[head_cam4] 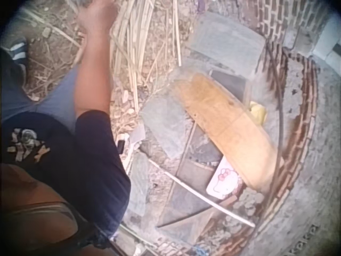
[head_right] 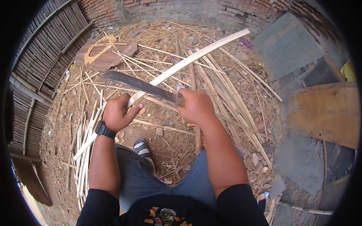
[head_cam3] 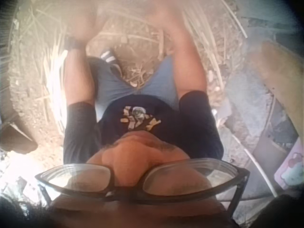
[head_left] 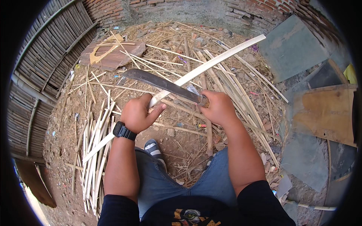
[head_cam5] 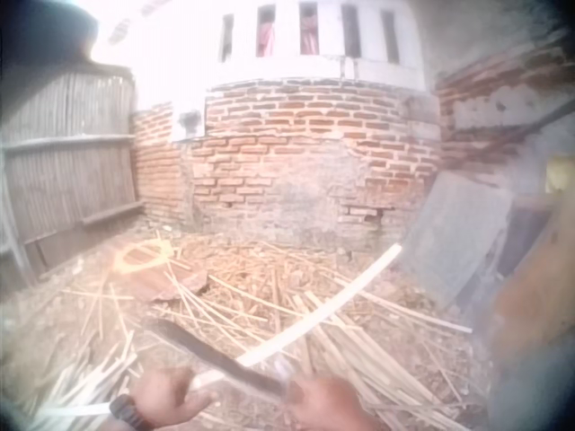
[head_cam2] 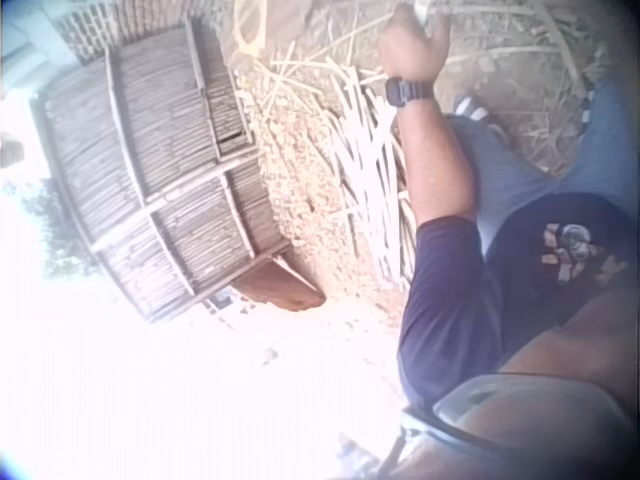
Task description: The person sits on the ground and uses a machete to split long bamboo strips into thinner pieces. They hold the bamboo with one hand and strike it with the machete to separate the fibers, repeating the process for multiple strips.
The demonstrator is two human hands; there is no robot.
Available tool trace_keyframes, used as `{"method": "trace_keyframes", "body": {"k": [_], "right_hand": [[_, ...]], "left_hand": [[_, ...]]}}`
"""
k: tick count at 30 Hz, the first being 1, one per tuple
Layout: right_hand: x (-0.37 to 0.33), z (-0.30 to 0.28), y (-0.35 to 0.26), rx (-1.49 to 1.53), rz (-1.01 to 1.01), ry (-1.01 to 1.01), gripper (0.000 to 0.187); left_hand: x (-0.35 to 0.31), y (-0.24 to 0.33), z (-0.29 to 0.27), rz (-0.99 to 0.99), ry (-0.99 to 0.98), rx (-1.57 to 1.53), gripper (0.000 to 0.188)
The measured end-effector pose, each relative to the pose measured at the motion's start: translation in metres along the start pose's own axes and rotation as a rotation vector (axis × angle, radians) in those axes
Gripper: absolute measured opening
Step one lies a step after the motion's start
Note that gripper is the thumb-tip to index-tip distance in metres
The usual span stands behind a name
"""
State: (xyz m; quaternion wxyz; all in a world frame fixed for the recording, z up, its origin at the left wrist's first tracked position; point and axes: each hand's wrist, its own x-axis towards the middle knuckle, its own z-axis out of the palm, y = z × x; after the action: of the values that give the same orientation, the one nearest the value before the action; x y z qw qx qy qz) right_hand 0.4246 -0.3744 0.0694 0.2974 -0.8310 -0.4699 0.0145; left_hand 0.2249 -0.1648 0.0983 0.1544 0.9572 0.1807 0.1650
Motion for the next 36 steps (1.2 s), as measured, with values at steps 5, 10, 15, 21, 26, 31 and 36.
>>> {"method": "trace_keyframes", "body": {"k": [5, 10, 15, 21, 26, 31, 36], "right_hand": [[0.002, -0.003, -0.001, 0.005, 0.048, -0.008, 0.038], [0.0, 0.008, 0.001, -0.03, -0.072, 0.02, 0.033], [0.008, 0.003, 0.009, 0.139, 0.135, -0.026, 0.034], [0.002, 0.007, -0.008, -0.047, 0.02, -0.12, 0.047], [0.008, 0.006, 0.008, 0.106, 0.104, -0.115, 0.046], [0.007, 0.008, -0.013, 0.014, 0.126, -0.16, 0.047], [0.01, 0.023, 0.023, 0.17, 0.045, -0.056, 0.046]], "left_hand": [[0.0, -0.003, 0.004, -0.021, 0.012, -0.013, 0.05], [0.0, -0.005, 0.009, 0.044, 0.074, -0.011, 0.048], [0.0, -0.002, 0.006, 0.01, 0.065, 0.032, 0.047], [-0.001, -0.004, 0.011, 0.057, 0.065, 0.071, 0.046], [0.001, 0.002, 0.009, 0.038, 0.04, 0.064, 0.045], [-0.001, -0.006, 0.011, 0.058, 0.077, 0.067, 0.044], [0.002, 0.003, 0.011, 0.073, 0.069, 0.07, 0.046]]}}
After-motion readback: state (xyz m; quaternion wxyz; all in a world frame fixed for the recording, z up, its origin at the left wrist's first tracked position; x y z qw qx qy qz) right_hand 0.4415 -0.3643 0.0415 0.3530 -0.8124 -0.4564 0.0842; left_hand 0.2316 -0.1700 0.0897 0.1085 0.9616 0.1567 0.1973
